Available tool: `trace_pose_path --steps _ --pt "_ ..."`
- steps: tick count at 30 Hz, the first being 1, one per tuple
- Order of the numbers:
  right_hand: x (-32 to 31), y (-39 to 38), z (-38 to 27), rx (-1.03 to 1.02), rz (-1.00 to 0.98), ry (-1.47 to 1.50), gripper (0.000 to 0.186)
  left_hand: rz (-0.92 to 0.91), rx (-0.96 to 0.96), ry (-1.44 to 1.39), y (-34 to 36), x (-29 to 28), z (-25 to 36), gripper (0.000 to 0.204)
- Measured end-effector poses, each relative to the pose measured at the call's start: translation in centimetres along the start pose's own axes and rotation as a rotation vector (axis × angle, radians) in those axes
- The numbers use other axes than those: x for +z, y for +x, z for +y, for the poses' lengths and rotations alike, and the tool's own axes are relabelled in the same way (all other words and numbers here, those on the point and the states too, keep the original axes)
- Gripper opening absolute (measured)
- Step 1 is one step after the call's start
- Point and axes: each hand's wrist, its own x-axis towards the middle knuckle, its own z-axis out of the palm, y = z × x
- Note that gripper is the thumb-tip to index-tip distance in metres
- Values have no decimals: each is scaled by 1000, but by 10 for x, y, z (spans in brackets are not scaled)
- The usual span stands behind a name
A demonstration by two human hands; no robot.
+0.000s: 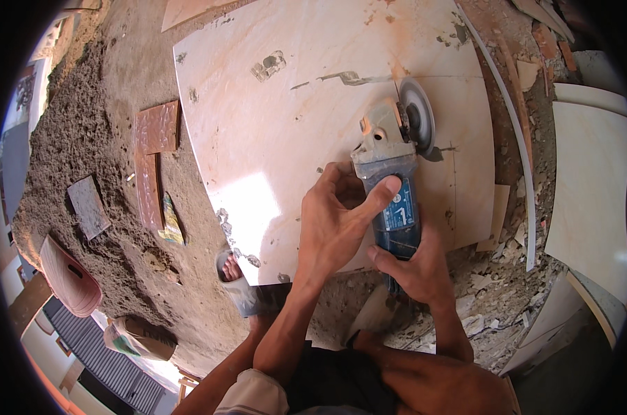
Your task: The person marks a tile with a marker, carries it to a different area, and then uses an angle grinder to cut along the marked lines.
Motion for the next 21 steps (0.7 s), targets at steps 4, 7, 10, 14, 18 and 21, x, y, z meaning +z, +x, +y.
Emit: trace_pose_path --steps 4,7,10,14,18,21 --pt "0 0 -2 -43 17 -34 59 0 -10 15 -1 0 5 71" --pt "-1 1 0 -31 5 -22 59 -17 -15 -1 0 0 3 71" --pt "-1 2 -1 -40 12 -34 60 -13 -4 -43 1 2 2 69" --pt "-2 4 -3 -42 -4 -22 62 -15 -25 -61 1 3 2 67" --pt "-3 5 -2 -62 7 -23 63 -15 -26 -100 4 5 -1 66" --pt "-3 5 -4 -37 7 -15 63 -3 -20 -97 5 6 -5 64"
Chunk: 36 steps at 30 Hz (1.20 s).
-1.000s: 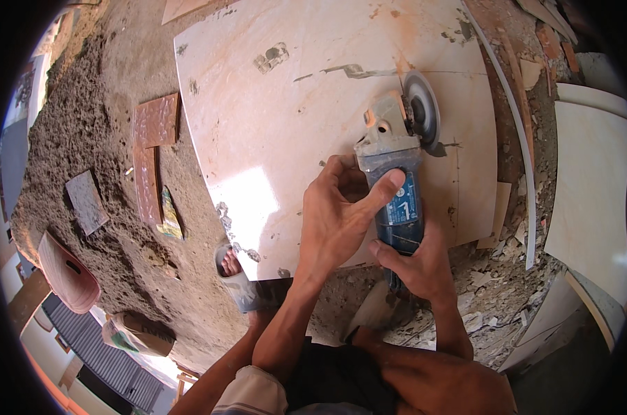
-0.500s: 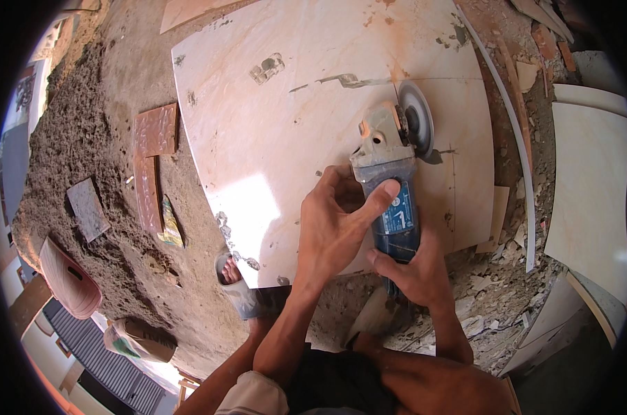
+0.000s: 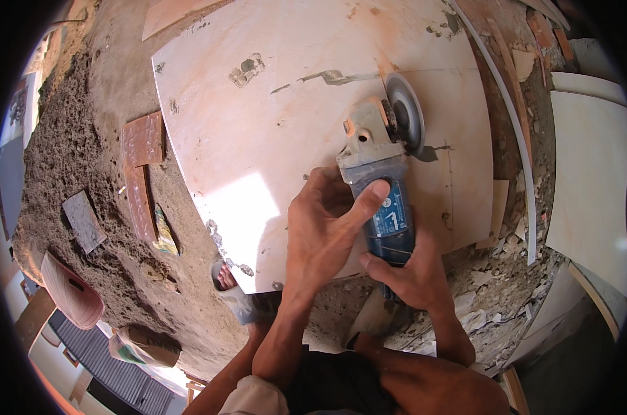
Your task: The person marks a tile with a marker, carries it to a different area, and then uses an angle grinder to cut along the marked lines.
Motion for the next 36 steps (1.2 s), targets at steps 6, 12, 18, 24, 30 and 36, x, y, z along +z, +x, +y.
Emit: trace_pose_path --steps 6,12,18,24,30,36 --pt "-1 0 -3 12 2 10 63 21 -7 31 -1 3 7 64" --pt "-2 1 -3 52 -2 28 63 11 -55 33 1 2 9 68" --pt "-1 2 -4 75 -14 20 63 25 -48 -8 0 2 9 69" --pt "-1 2 -7 68 2 14 63 25 -65 7 0 3 10 69" --pt "0 4 -7 54 2 -4 63 66 -30 14 0 3 5 70" --pt "1 4 -7 44 8 -24 64 70 -23 20 0 3 5 67"
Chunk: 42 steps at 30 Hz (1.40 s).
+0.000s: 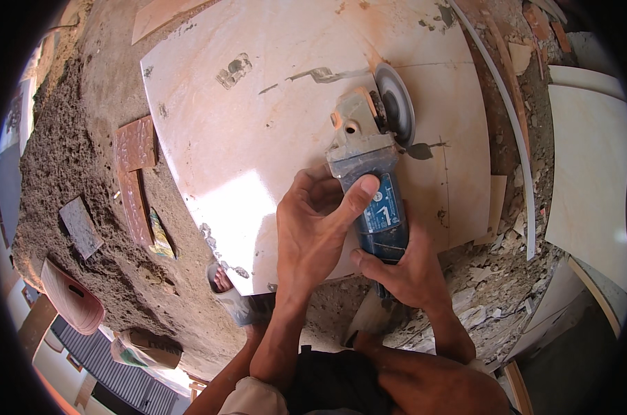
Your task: The person marks a tile with a marker, carries it to a different area, and then uses an angle grinder to cut along the marked lines.
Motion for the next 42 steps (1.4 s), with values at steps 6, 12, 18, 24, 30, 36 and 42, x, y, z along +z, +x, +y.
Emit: trace_pose_path --steps 6,12,18,24,30,36,42 --pt "0 1 1 -14 6 -9 64 -32 -32 -19 2 -1 2 70" --pt "0 2 0 -1 -7 22 63 -26 -33 -31 2 -2 2 69" --pt "0 3 -2 11 -5 25 63 -7 -27 -56 3 -1 0 68" --pt "2 5 0 -23 -2 17 63 -15 -33 -71 4 -2 1 68" --pt "1 6 -1 -25 -12 14 63 -3 -32 -46 5 -2 1 69" --pt "1 7 1 -31 -11 8 64 1 -30 -52 5 -1 1 71" --pt "1 8 0 -32 -17 19 64 1 -21 -80 5 0 2 71"
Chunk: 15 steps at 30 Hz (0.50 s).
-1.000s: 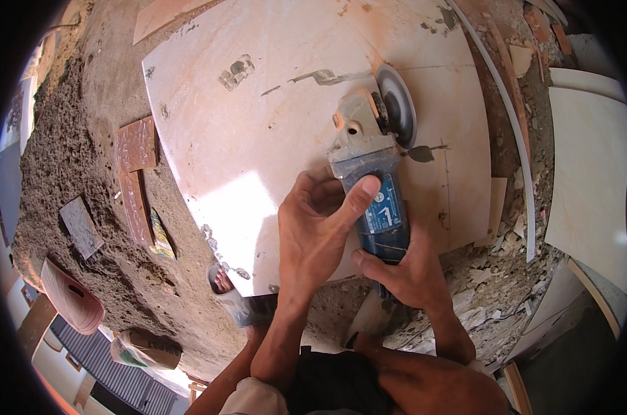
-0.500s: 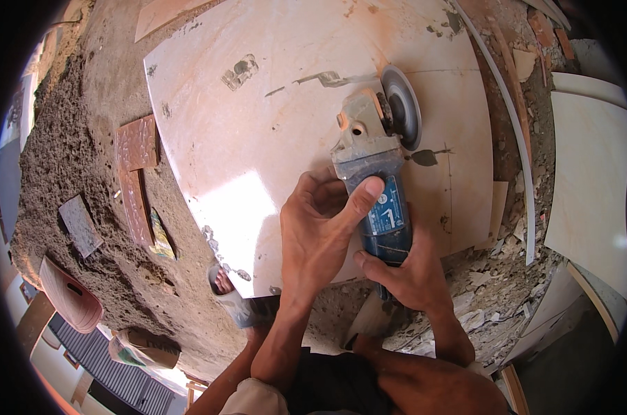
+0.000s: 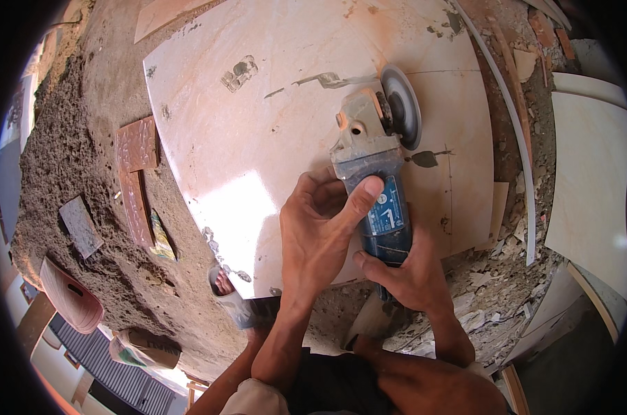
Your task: The person marks a tile with a marker, carries it to a different area, and then uses an angle grinder to cut along the marked lines.
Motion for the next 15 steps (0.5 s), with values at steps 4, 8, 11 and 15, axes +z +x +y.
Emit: trace_pose_path --steps 4,8,11,15 --pt "0 0 -3 27 -6 22 63 -1 -2 11 0 -1 2 71" --pt "-1 0 0 6 -1 -7 63 1 26 0 0 0 0 72" --pt "0 -1 5 -3 20 -9 63 6 -2 74 1 -1 -1 71" --pt "-1 -3 2 18 11 18 63 26 39 74 -3 1 1 69"
